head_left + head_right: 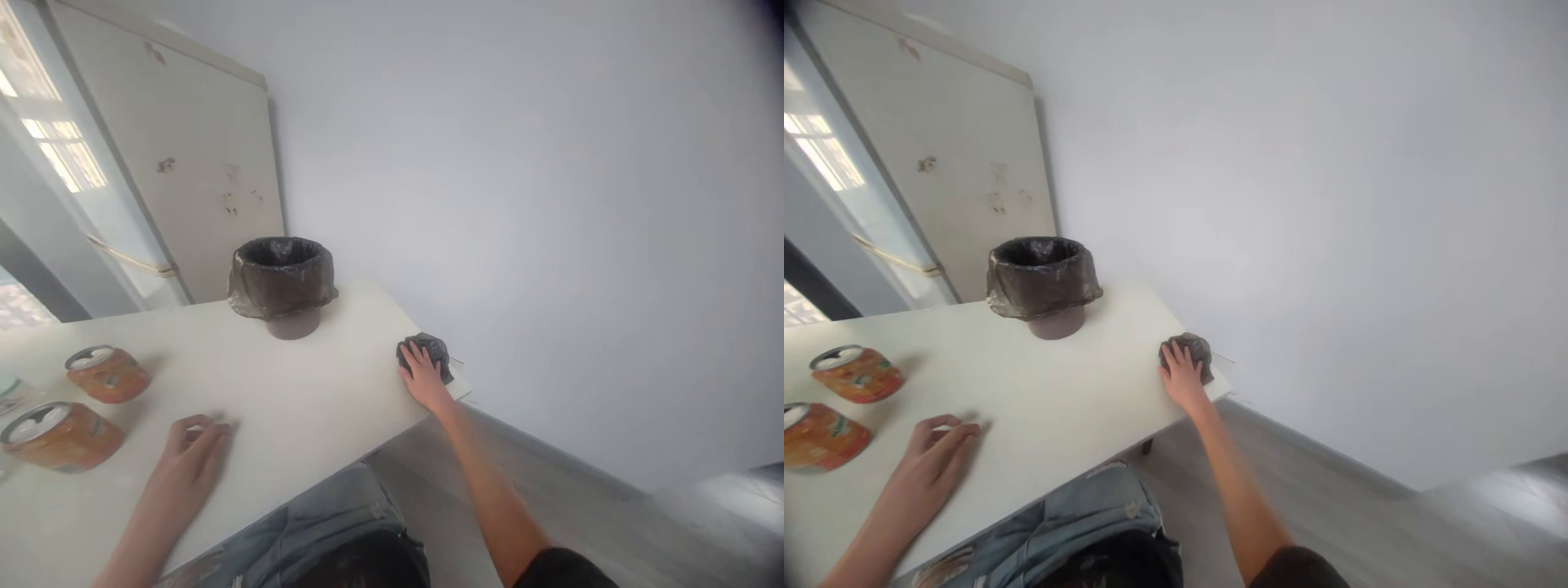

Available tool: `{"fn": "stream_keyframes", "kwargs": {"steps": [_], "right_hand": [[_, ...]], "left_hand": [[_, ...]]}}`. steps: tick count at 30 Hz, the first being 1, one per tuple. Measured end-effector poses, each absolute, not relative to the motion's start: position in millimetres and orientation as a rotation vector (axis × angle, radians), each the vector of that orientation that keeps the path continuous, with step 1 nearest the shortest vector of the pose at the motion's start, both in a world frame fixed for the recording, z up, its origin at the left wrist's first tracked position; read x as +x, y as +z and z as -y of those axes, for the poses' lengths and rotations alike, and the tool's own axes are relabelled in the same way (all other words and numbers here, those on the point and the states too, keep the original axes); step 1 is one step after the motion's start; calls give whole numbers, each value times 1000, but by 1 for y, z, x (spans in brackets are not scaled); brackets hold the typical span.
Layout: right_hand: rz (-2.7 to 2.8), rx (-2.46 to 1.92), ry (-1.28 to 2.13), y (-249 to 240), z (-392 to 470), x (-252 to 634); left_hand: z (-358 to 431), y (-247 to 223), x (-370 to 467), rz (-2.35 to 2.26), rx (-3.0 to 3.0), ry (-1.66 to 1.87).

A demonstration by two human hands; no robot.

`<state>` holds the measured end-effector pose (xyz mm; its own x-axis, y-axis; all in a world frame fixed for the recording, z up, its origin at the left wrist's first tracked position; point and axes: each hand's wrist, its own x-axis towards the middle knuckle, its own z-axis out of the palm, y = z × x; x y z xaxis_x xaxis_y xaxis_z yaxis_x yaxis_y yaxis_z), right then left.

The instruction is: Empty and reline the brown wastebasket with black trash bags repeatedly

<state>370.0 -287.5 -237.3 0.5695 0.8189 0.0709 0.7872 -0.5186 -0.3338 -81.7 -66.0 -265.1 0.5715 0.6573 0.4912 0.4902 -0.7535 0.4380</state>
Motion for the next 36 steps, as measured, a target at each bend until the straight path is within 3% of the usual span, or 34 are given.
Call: {"fn": "stream_keyframes", "kwargs": {"steps": [6,12,14,17,21,23,29,36], "right_hand": [[1270,-2357,-344,-191,294,354],[1595,-2576,63,-207,276,389],[1631,-2558,45,-219,279,396],[1649,-2399,-228,-224,288,400],[1438,-1760,-714,-203,273,387],[1297,-1677,-820,-180,253,361],[1666,-1444,-756,-108,131,268],[1829,-1689,-686,-91,-14,247]], "left_hand": [[74,-260,-80,-943,2538,941],[76,-258,-78,-920,2504,927],[86,-252,-78,-930,2484,932],[105,-238,-78,-897,2461,954],[110,-231,-78,-991,2450,959],[109,-234,-79,-1049,2439,978],[112,-242,-82,-1084,2395,1079],[104,-239,-103,-1407,2006,1613]]}}
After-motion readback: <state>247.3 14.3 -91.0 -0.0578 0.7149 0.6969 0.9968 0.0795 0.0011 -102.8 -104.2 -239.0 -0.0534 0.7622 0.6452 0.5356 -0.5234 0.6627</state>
